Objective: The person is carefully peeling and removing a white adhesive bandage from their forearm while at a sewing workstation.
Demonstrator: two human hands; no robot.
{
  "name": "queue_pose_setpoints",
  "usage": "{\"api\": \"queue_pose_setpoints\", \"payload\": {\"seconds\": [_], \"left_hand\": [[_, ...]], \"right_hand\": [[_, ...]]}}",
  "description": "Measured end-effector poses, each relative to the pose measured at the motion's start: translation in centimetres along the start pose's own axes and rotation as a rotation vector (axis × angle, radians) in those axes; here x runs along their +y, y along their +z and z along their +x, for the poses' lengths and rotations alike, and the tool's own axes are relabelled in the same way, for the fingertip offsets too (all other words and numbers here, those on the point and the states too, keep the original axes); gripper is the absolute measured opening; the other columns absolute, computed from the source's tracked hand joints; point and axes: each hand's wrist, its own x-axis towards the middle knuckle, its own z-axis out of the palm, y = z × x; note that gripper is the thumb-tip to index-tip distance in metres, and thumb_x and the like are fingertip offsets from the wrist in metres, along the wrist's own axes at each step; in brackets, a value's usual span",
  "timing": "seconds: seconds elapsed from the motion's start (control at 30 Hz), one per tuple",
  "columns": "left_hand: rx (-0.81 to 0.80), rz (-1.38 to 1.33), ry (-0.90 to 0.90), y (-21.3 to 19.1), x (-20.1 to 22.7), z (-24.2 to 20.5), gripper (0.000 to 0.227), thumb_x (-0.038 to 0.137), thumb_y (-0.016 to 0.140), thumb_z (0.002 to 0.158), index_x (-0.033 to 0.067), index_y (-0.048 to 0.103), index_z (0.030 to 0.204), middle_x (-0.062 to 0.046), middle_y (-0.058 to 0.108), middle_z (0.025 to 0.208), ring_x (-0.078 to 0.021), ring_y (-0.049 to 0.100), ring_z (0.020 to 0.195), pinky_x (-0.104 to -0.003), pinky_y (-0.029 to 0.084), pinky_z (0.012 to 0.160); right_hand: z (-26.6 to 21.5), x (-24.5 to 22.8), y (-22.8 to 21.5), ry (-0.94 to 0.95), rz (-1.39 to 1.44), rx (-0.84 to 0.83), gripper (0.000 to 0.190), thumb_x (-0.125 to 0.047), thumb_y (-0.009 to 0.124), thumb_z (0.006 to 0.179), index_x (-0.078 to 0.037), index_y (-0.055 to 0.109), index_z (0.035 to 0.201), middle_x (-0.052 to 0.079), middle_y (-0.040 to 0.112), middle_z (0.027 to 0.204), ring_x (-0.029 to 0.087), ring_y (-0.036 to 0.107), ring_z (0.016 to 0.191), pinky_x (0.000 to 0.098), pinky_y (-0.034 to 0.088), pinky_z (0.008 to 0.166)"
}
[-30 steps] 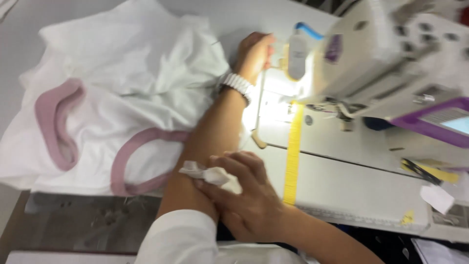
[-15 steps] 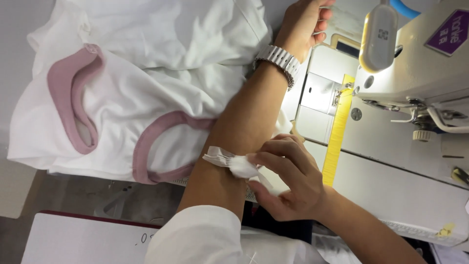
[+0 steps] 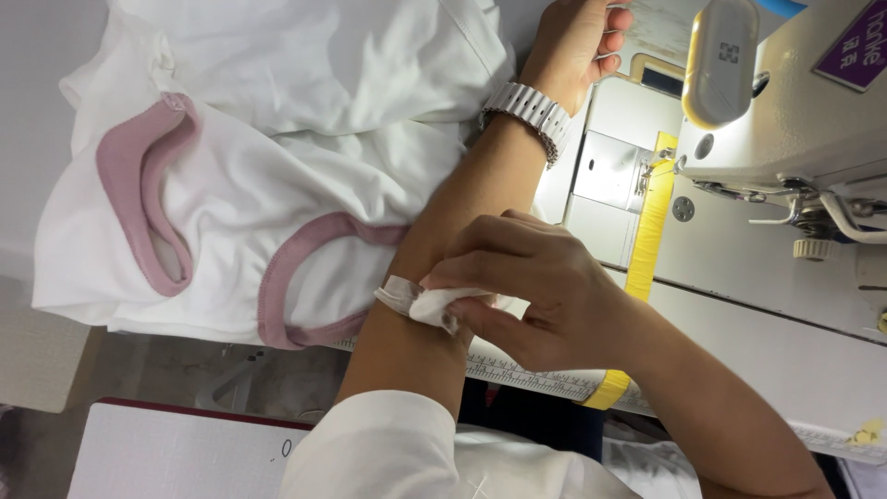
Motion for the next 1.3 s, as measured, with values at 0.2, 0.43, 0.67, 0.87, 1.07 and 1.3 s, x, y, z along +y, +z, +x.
{"api": "queue_pose_setpoints", "payload": {"seconds": [0.2,0.43,0.67,0.87,1.07,1.3], "left_hand": [[-0.002,0.003,0.003,0.0,0.2,-0.3,0.017,0.021,0.061,0.084,0.0043,0.061,0.087,-0.010,0.063,0.069,-0.0134,0.047,0.051,-0.031,0.037,0.046],[0.010,0.009,-0.017,0.0,0.0,0.1,0.025,0.021,0.061,0.084,0.0001,0.066,0.095,-0.011,0.063,0.071,-0.0135,0.047,0.052,-0.031,0.038,0.048],[0.022,0.042,0.024,0.4,0.1,-0.4,0.018,0.022,0.055,0.091,0.0053,0.060,0.086,-0.011,0.065,0.071,-0.0126,0.048,0.051,-0.030,0.040,0.047],[0.030,0.052,-0.039,0.3,0.9,-1.4,0.034,0.026,0.066,0.079,-0.0014,0.072,0.099,-0.010,0.062,0.076,-0.0148,0.048,0.056,-0.032,0.043,0.054],[0.017,0.060,-0.019,0.3,0.8,-1.3,0.040,0.030,0.064,0.079,-0.0014,0.073,0.102,-0.009,0.065,0.075,-0.0141,0.050,0.058,-0.031,0.044,0.054],[0.036,0.079,-0.041,0.3,0.7,-1.2,0.040,0.030,0.064,0.078,0.0003,0.074,0.103,-0.010,0.066,0.081,-0.0159,0.053,0.061,-0.033,0.047,0.058]], "right_hand": [[0.3,-0.4,-0.7,0.040,0.128,-0.048,0.020,-0.015,0.059,0.100,-0.001,0.066,0.113,0.015,0.063,0.098,0.027,0.062,0.079,0.0349,0.050,0.073],[-6.5,-2.3,1.2,0.028,-0.344,0.323,0.005,-0.019,0.069,0.083,-0.021,0.073,0.085,0.017,0.051,0.115,0.038,0.062,0.107,0.0482,0.050,0.095],[-4.6,-0.1,3.5,-0.347,-0.748,0.355,0.010,-0.024,0.084,0.095,-0.027,0.076,0.102,0.003,0.064,0.114,0.025,0.054,0.102,0.0476,0.052,0.093],[-3.8,0.6,2.0,-0.373,-0.724,0.221,0.007,-0.019,0.067,0.100,-0.022,0.074,0.099,0.010,0.063,0.125,0.031,0.056,0.111,0.0534,0.047,0.097],[-3.2,0.8,1.9,-0.380,-0.683,0.208,0.011,-0.012,0.067,0.097,-0.021,0.072,0.095,0.013,0.064,0.122,0.032,0.060,0.106,0.0549,0.048,0.095],[-3.6,1.2,2.1,-0.338,-0.581,0.212,0.018,-0.006,0.062,0.093,-0.021,0.069,0.087,0.015,0.063,0.120,0.033,0.059,0.107,0.0555,0.046,0.098]]}}
